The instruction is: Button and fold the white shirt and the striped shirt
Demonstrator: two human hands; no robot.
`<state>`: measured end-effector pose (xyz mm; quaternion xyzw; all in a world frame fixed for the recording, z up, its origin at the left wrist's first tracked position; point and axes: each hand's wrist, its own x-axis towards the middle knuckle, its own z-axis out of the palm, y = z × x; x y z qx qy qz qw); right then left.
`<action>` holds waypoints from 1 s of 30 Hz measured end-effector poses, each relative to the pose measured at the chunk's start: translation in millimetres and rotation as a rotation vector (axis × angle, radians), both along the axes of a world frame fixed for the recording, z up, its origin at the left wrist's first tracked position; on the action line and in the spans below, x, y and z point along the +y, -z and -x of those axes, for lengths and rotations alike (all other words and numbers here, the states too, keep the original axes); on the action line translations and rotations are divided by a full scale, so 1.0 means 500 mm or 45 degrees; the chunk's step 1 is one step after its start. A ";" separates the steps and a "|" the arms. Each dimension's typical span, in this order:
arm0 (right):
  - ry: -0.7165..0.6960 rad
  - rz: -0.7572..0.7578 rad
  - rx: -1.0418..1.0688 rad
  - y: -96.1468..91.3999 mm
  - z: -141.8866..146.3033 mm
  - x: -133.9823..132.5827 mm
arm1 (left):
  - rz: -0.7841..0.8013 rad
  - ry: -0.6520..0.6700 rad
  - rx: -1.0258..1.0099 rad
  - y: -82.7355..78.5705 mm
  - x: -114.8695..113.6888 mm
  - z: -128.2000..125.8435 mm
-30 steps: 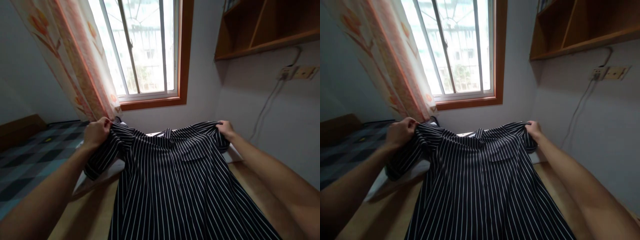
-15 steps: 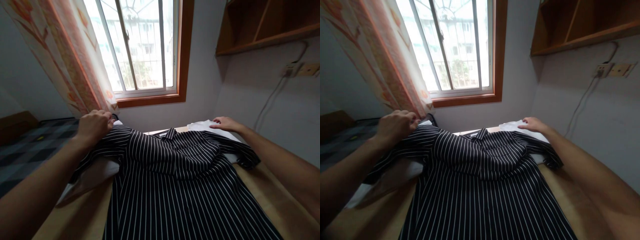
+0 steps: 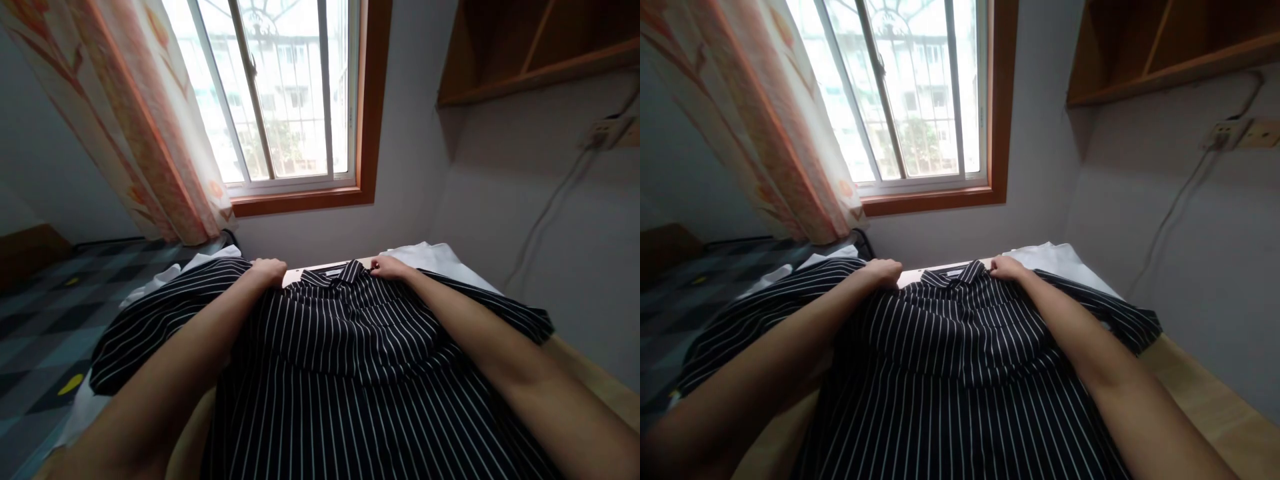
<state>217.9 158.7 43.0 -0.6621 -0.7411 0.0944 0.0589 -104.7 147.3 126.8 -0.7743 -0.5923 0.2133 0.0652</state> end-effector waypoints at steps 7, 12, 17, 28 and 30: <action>0.419 -0.532 0.063 -0.041 -0.019 0.007 | -0.767 0.063 -0.188 -0.016 0.022 -0.008; 0.283 -0.269 -0.043 -0.015 0.010 -0.006 | -0.720 0.065 -0.158 -0.001 0.007 -0.013; 0.069 -0.348 -0.001 0.013 0.049 -0.098 | -0.812 0.072 -0.229 -0.032 -0.110 0.038; -0.528 0.009 0.143 0.083 0.066 -0.449 | -0.647 -0.233 -0.297 0.023 -0.343 0.349; -0.528 0.024 0.130 0.080 0.058 -0.469 | -0.682 -0.230 -0.390 0.024 -0.349 0.365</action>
